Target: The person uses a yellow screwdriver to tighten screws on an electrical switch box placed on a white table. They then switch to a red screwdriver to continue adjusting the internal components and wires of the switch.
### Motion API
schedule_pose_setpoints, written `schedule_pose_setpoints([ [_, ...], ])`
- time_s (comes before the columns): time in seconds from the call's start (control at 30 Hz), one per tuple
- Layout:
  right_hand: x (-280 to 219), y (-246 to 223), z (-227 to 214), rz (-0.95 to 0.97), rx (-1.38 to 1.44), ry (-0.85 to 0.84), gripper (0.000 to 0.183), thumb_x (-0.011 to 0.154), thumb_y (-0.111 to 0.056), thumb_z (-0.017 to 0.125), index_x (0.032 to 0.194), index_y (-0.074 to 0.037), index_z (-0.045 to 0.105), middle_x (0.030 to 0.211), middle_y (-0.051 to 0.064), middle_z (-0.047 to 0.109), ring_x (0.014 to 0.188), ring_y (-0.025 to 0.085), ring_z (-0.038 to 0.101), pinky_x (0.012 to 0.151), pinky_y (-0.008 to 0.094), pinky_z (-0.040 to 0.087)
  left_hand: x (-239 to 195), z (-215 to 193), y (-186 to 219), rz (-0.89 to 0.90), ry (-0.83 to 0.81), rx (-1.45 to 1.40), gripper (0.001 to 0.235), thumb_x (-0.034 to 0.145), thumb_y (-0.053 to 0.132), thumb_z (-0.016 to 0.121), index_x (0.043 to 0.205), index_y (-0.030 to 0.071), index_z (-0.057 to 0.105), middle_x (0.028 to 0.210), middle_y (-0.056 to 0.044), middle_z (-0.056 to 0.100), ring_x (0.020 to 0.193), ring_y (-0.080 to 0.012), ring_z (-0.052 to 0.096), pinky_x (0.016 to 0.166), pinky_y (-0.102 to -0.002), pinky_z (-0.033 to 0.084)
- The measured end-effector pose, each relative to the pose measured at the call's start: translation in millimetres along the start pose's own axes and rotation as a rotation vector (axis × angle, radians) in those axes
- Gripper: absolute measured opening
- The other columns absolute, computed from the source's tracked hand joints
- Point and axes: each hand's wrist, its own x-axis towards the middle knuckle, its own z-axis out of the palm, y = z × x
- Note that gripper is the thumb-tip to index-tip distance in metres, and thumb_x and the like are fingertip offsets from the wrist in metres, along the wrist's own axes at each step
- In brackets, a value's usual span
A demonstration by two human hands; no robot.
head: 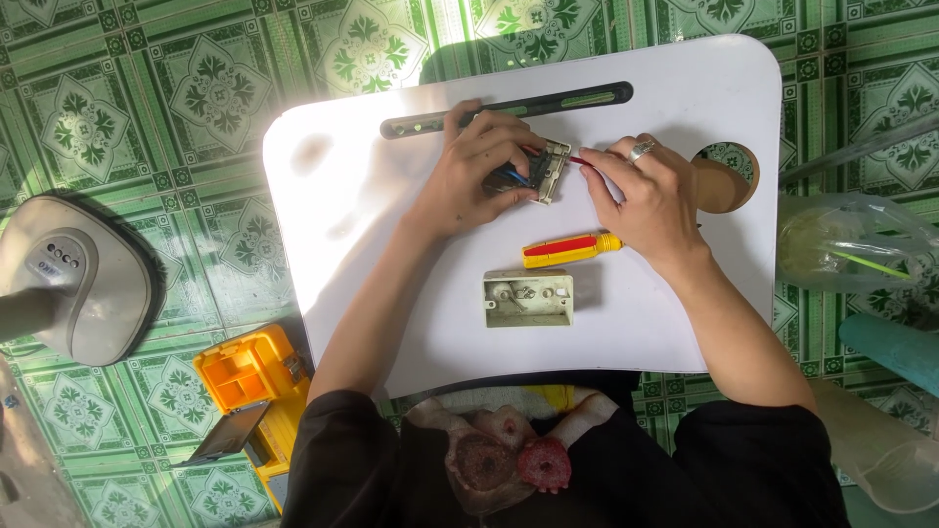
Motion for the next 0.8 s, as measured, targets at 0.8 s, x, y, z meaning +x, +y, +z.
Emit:
schedule_pose_setpoints([
  [0.8,-13.1,-24.5,-7.4,0.015,0.114,-0.130,0.010,0.097,-0.015,0.085,0.108,-0.014,0.085,0.097,-0.004,0.070,0.068,0.014,0.063,0.053,0.030,0.051,-2.1,-1.9,-7.2,-0.007,-0.076,-0.131,0.022,0.088,0.015,0.086,0.096,0.014,0.066,0.120,-0.004,0.071,0.118,-0.0293,0.067,0.118,-0.058,0.029],
])
